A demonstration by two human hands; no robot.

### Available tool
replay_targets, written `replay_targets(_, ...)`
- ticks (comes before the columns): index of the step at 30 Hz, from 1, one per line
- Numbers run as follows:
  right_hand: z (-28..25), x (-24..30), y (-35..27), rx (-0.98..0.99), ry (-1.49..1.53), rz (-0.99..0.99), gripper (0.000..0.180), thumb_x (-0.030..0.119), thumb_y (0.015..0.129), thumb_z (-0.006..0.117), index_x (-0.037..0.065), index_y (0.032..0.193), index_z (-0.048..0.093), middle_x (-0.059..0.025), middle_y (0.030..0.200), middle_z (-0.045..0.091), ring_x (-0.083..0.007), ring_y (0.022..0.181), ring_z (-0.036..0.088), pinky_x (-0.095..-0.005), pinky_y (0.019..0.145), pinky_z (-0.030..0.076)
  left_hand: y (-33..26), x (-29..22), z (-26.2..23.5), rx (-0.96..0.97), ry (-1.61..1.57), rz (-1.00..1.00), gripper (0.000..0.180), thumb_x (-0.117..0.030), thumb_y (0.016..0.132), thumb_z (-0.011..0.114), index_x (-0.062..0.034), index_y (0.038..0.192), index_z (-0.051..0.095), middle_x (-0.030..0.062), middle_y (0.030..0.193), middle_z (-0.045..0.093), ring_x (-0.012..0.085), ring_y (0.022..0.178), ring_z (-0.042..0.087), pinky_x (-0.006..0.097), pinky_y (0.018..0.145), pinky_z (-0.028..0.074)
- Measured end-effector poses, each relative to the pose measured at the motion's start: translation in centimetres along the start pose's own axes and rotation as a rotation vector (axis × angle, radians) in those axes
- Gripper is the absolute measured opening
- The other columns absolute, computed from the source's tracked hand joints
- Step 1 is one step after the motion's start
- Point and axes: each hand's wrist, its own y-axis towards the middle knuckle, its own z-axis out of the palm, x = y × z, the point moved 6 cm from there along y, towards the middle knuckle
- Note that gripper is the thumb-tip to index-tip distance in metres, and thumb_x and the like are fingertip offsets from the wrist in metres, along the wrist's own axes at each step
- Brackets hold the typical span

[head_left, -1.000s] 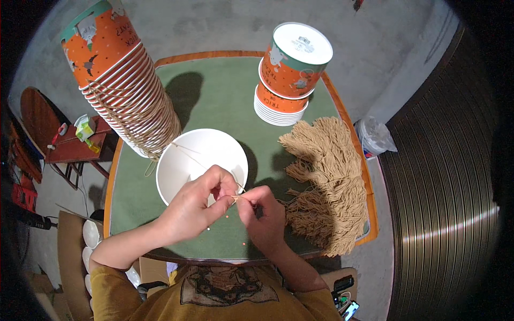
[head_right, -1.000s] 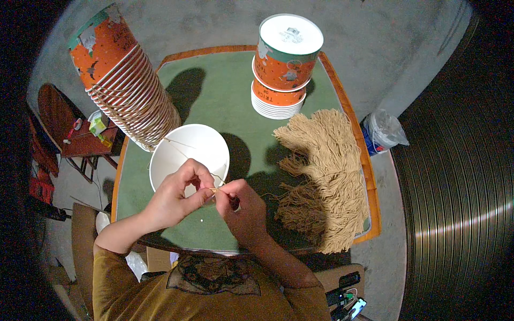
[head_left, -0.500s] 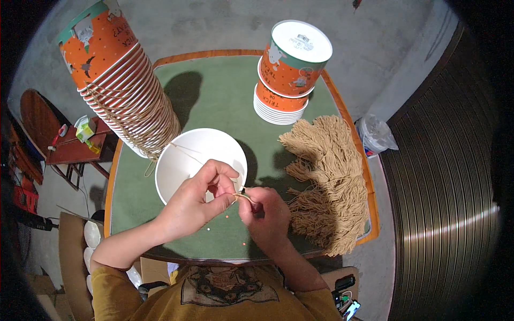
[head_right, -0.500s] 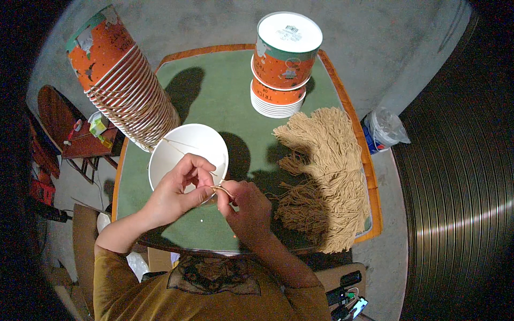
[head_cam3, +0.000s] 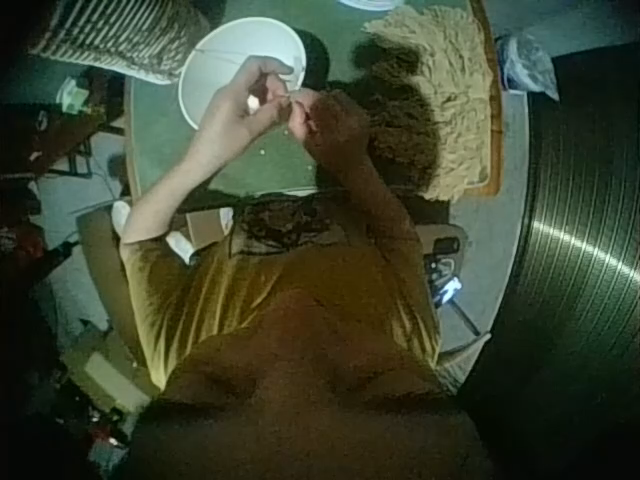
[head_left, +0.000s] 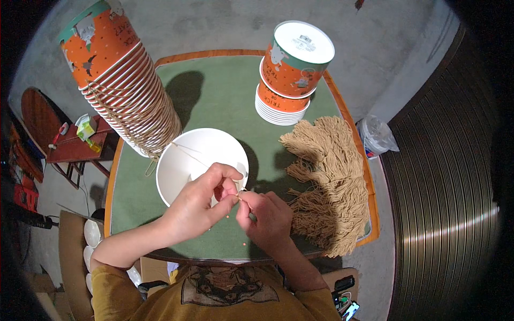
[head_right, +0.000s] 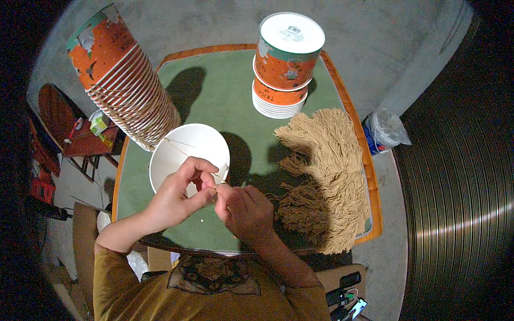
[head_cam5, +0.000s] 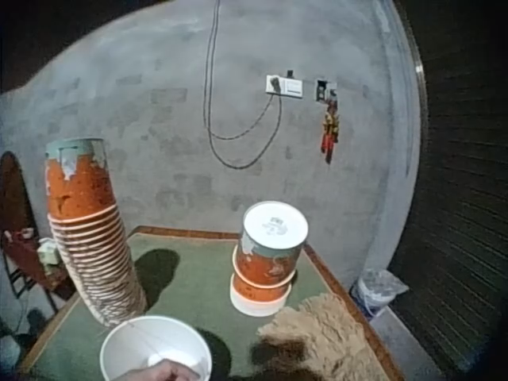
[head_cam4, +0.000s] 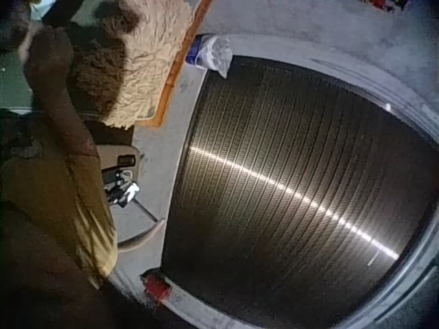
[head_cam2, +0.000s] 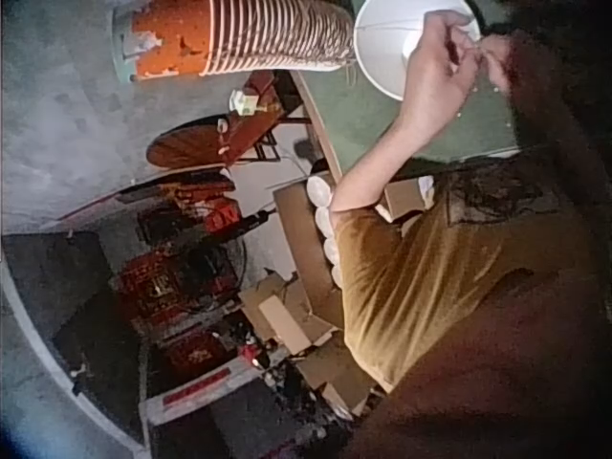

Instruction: Tying thin strings through pre-punched holes in paper cups and organizing them into stacks.

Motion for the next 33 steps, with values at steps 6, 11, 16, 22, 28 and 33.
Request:
replay_targets(6, 0.1, -0.2, -0.1, -0.012, 0.026, 0.032, 0.025, -0.001, 0.071, 0.068, 0.010, 0.092, 0.058, -0.0028, 0.068, 0.056, -0.0202, 0.054, 0.055, -0.0318, 0.048, 0.044, -0.3, -1.0, 0.0, -0.014, 0.168, 0.096, 0.034, 0.004, 0.083, 0.057, -0.0040, 0.114, 0.047, 0.0059, 0.085, 0.053, 0.0181, 0.080, 0.056, 0.030, 0.070, 0.048)
replay_targets(11, 0.2, -0.8, -0.4, 0.002, 0.161, 0.164, 0.019, 0.000, 0.076, 0.066, 0.008, 0.091, 0.057, -0.0045, 0.069, 0.057, -0.0183, 0.055, 0.056, -0.0290, 0.050, 0.045, -0.2, -1.2, 0.5, 0.043, 0.231, 0.125, 0.035, 0.003, 0.082, 0.058, -0.0023, 0.115, 0.046, 0.0097, 0.089, 0.051, 0.0246, 0.085, 0.054, 0.035, 0.075, 0.047)
replay_targets(16, 0.4, -2.2, -1.7, 0.061, 0.373, 0.485, 0.011, 0.010, 0.083, 0.064, 0.009, 0.092, 0.057, -0.0079, 0.077, 0.063, -0.0181, 0.064, 0.063, -0.0302, 0.058, 0.051, -0.2, -1.2, 0.2, 0.017, 0.258, 0.082, 0.030, 0.003, 0.082, 0.057, -0.0010, 0.111, 0.047, 0.0119, 0.089, 0.051, 0.0275, 0.085, 0.054, 0.038, 0.076, 0.045)
replay_targets(22, 1.0, -2.2, -2.8, 0.136, 0.460, 0.595, 0.009, 0.010, 0.084, 0.062, 0.009, 0.091, 0.057, -0.0075, 0.076, 0.062, -0.0162, 0.064, 0.062, -0.0300, 0.059, 0.050, -0.2, -1.5, 0.1, 0.018, 0.453, 0.216, 0.015, -0.001, 0.083, 0.059, -0.0009, 0.097, 0.052, 0.0129, 0.088, 0.050, 0.0312, 0.084, 0.053, 0.040, 0.074, 0.045)
replay_targets(28, 1.1, -1.9, -2.8, 0.110, 0.470, 0.558, 0.012, 0.006, 0.079, 0.062, 0.009, 0.087, 0.054, -0.0056, 0.069, 0.057, -0.0160, 0.060, 0.058, -0.0303, 0.058, 0.049, 0.0, -1.8, 0.3, 0.005, 0.443, 0.236, 0.009, -0.004, 0.086, 0.059, -0.0029, 0.091, 0.052, 0.0116, 0.088, 0.048, 0.0303, 0.084, 0.052, 0.038, 0.074, 0.043)
replay_targets(33, 1.9, -1.9, -3.5, 0.147, 0.538, 0.606, 0.014, 0.002, 0.075, 0.059, 0.009, 0.084, 0.052, -0.0049, 0.066, 0.053, -0.0163, 0.057, 0.054, -0.0303, 0.056, 0.046, 0.3, -2.0, 0.5, 0.038, 0.371, 0.213, 0.005, -0.005, 0.089, 0.054, -0.0011, 0.088, 0.050, 0.0143, 0.085, 0.046, 0.0335, 0.083, 0.049, 0.041, 0.072, 0.042)
